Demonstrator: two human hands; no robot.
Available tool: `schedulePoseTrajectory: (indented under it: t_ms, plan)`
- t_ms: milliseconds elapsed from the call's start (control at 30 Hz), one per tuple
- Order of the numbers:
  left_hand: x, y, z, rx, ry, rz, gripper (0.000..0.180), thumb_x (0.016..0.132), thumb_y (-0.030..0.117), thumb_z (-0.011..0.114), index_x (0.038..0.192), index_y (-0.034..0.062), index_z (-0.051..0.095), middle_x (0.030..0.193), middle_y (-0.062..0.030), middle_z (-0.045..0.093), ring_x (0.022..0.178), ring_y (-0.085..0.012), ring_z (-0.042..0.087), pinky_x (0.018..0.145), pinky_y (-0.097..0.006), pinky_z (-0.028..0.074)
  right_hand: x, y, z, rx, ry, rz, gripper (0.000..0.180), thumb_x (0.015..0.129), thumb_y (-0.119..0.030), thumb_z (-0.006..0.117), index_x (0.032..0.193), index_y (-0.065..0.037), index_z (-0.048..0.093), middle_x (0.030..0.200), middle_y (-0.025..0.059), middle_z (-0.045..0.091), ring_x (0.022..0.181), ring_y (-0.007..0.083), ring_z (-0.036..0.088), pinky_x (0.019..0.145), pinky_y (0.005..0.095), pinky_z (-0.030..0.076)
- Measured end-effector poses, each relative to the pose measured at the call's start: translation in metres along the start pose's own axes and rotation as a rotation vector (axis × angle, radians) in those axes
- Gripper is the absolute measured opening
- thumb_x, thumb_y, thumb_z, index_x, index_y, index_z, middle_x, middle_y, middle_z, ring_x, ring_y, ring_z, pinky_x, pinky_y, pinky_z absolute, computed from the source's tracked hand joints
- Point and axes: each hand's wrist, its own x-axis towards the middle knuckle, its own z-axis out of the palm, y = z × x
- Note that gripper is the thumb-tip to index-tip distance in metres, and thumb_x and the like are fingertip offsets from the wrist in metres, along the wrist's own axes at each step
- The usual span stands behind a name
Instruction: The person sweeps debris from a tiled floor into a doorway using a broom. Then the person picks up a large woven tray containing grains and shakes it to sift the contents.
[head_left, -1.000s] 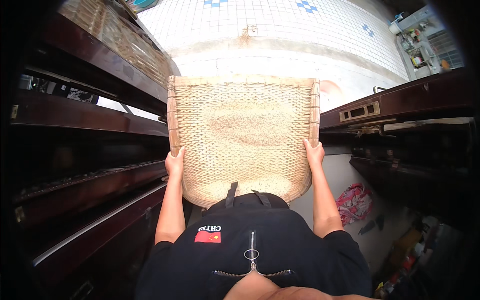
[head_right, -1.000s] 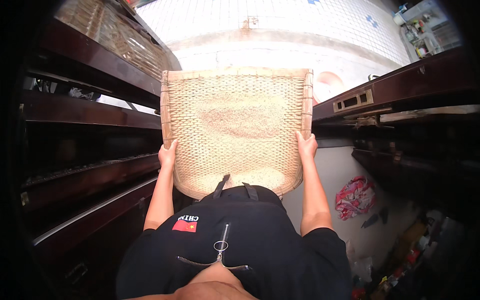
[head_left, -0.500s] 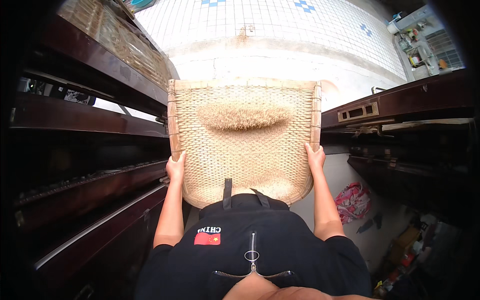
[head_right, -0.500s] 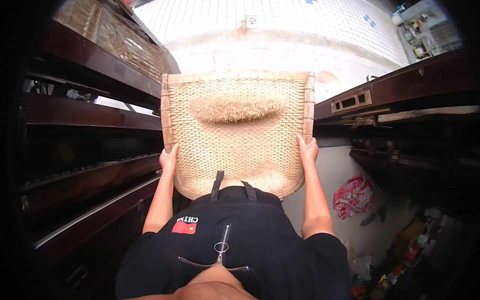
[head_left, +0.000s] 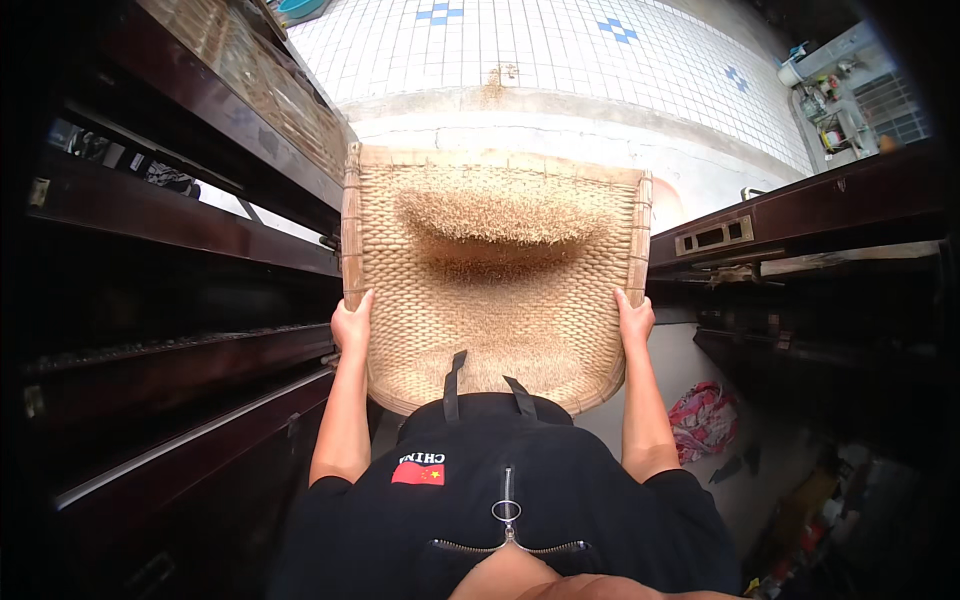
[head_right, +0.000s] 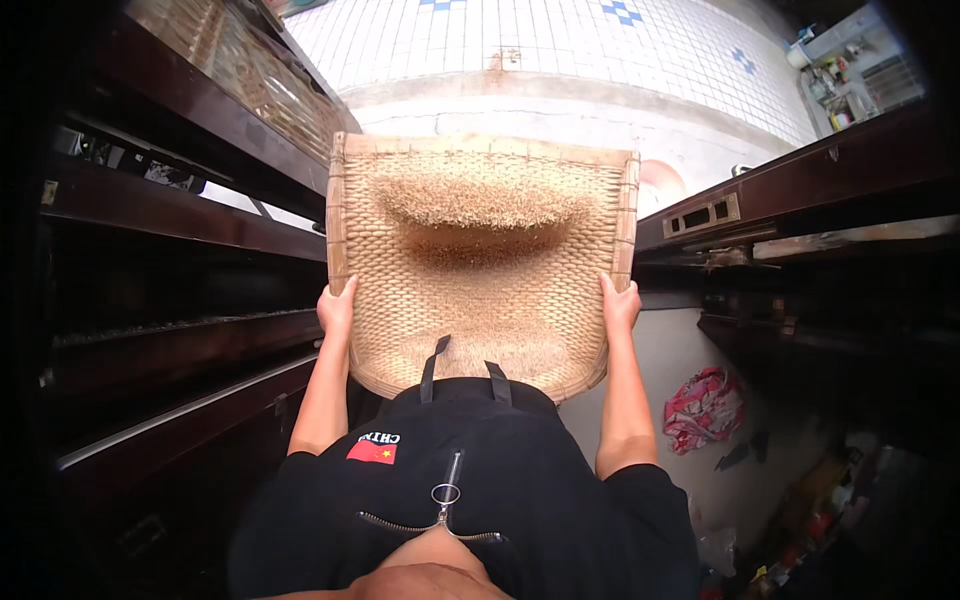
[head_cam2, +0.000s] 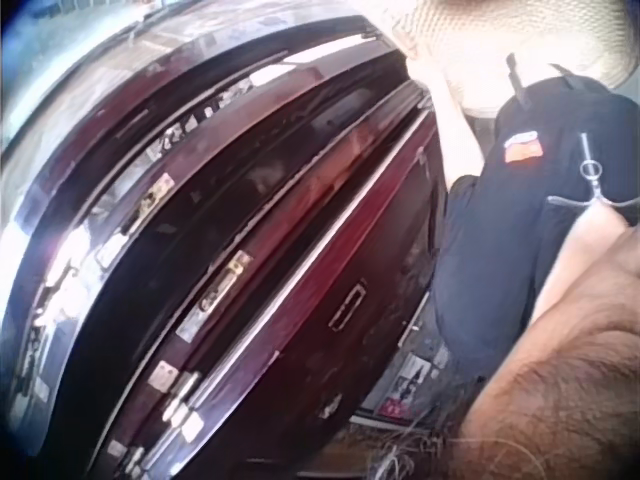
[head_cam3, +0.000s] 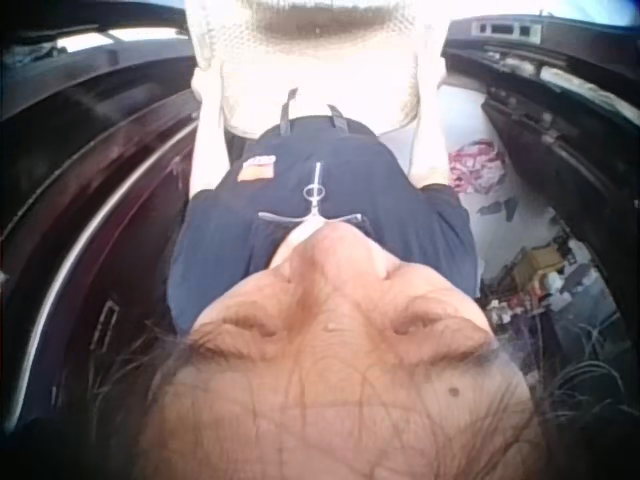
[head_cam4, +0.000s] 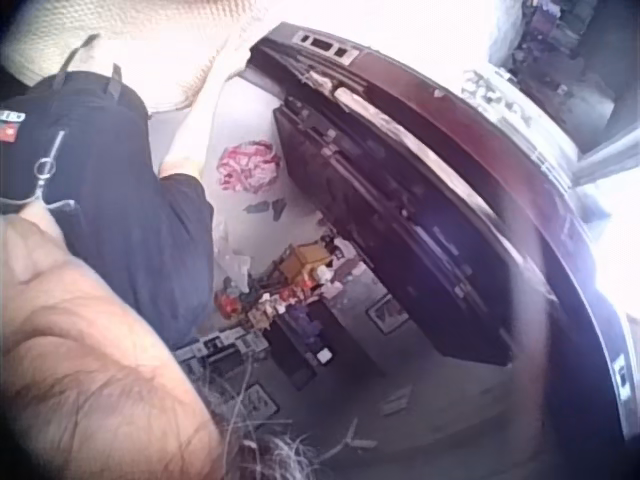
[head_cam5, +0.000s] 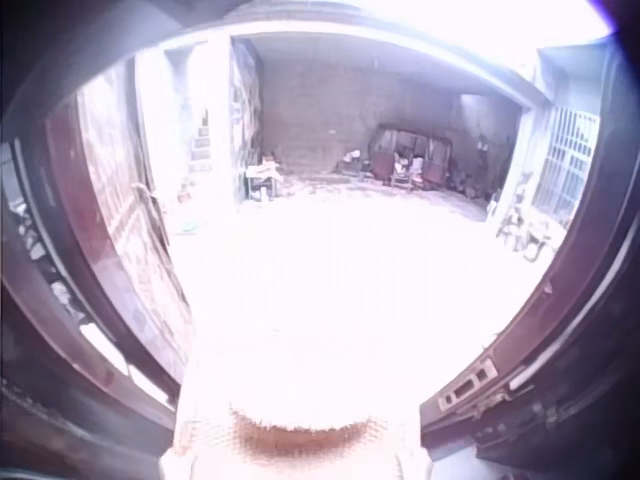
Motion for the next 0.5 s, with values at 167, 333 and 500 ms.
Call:
schedulePoseTrajectory:
  t_ms: [167,333,500]
  plan:
    - [0.009,-0.037,0.012,-0.035,-0.051,-0.057,0.047,0.076,0.045,0.073,0.096,0.0038,0.068,0.088,-0.0119,0.07,0.082,-0.0226,0.067,0.074,-0.035,0.05,-0.011,-0.017,-0.005,-0.085,0.008,-0.004,0.056,0.072,-0.046,0.076,0.097,0.002,0.062,0.095,0.0235,0.067,0.091,0.0369,0.065,0.079,0.0422,0.05]
    - [-0.018,-0.028,-0.024,-0.675,-0.06,0.027,0.038,0.084,0.021,0.071,0.111,-0.0029,0.062,0.105,-0.0074,0.066,0.089,-0.0129,0.061,0.078,-0.028,0.048,-0.05,-0.073,-0.075,0.311,0.143,-0.216,0.038,0.077,-0.028,0.076,0.095,0.002,0.061,0.086,0.0154,0.069,0.076,0.0222,0.067,0.07,0.0339,0.051]
    - [0.008,-0.008,0.018,-0.294,-0.058,0.033,0.043,0.078,0.038,0.074,0.101,0.0023,0.067,0.092,-0.0082,0.069,0.083,-0.0186,0.065,0.077,-0.031,0.049,0.003,-0.008,-0.009,0.024,0.124,-0.03,0.057,0.073,-0.045,0.075,0.099,0.004,0.06,0.093,0.0233,0.067,0.091,0.0378,0.064,0.08,0.0417,0.049]
